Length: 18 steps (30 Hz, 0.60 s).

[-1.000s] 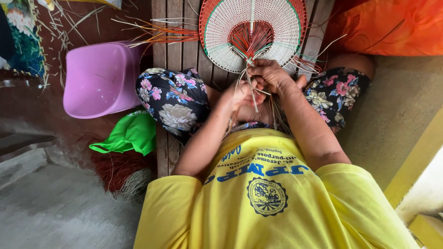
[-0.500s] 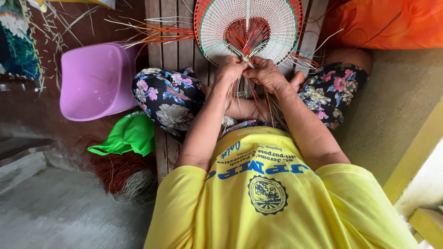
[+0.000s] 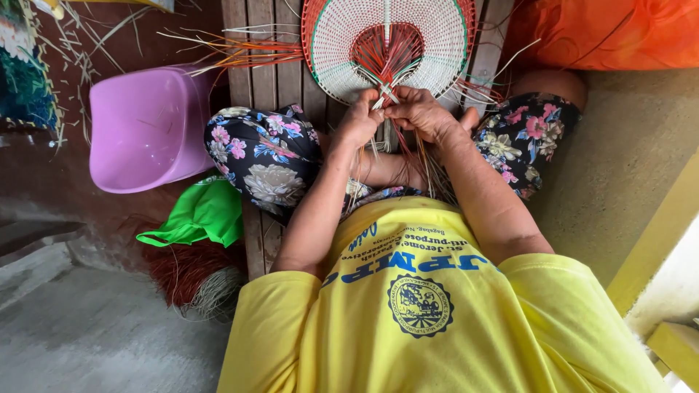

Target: Weaving a decorative hand fan using colored strips of material on a circular frame.

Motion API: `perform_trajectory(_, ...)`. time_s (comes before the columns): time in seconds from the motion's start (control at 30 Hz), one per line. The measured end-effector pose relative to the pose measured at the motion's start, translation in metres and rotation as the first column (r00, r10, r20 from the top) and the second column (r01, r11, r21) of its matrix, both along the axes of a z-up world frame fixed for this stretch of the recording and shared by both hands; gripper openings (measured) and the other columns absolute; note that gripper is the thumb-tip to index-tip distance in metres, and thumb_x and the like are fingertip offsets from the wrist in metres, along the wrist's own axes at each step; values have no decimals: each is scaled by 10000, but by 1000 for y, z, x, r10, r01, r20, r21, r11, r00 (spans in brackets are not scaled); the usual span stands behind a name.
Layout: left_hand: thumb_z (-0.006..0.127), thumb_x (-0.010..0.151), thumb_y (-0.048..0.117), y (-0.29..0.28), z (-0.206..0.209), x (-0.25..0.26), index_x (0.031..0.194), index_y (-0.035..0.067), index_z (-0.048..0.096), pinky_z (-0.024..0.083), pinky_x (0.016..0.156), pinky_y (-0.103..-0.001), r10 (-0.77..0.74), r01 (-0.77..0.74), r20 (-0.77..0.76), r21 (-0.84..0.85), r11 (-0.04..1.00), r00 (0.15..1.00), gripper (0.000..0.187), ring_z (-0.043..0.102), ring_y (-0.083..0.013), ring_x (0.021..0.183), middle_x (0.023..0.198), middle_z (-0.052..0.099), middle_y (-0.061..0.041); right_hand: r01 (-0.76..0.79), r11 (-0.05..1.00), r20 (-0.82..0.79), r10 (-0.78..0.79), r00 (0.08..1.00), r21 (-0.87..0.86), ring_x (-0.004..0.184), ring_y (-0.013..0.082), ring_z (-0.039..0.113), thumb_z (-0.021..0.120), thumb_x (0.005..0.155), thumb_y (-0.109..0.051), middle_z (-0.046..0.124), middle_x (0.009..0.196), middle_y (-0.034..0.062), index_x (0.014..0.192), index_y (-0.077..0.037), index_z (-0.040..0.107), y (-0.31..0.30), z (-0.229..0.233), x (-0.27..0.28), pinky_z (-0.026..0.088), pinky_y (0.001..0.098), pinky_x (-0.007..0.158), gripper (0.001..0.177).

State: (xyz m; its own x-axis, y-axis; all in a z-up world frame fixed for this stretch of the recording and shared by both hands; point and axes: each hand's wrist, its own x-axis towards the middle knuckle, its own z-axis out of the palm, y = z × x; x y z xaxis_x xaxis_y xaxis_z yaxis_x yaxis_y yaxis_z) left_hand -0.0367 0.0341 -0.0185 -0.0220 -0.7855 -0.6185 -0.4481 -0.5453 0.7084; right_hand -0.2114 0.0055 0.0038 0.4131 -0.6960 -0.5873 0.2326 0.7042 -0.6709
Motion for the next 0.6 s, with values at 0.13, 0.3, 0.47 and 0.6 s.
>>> perform_trajectory(0.13, 569, 981, 160, 4, 7, -10, 1248, 109, 642, 644, 570, -294, 190, -180, -113, 95, 979, 975, 282, 737, -205, 680, 843, 703, -112, -12, 1000, -91, 12, 996, 1, 410, 56, 512, 813, 747, 21, 660, 687, 73, 1039, -49, 726, -5, 6, 4, 303, 138, 366, 313)
perform_trajectory(0.3, 563, 988, 312, 0, -65, 19, 1099, 210, 736, 607, 716, -422, -75, 74, 37, 13, 997, 997, 229, 747, -305, 901, 918, 746, -117, -170, 985, -541, 134, 830, -16, 545, 120, 599, 844, 634, -150, 665, 670, 29, 970, -134, 785, -5, -9, 2, 385, 205, 476, 342)
perform_trajectory(0.47, 647, 827, 698, -12, 29, 8, 841, 237, 784, 561, 507, -297, 179, -174, -48, 107, 979, 983, 480, 667, -152, 545, 621, 692, -21, -338, 941, -682, 249, 688, 3, 840, 222, 717, 818, 677, -234, 725, 846, 48, 1087, -169, 793, -4, 1, 7, 553, 316, 736, 415)
perform_trajectory(0.6, 673, 904, 400, -16, -9, 9, 992, 184, 794, 576, 453, -256, 74, -70, -28, 124, 990, 997, 263, 669, -140, 486, 611, 699, -53, -339, 941, -665, 253, 703, -1, 866, 233, 720, 823, 677, -251, 735, 862, 49, 1077, -155, 789, -1, -13, 4, 554, 342, 774, 413)
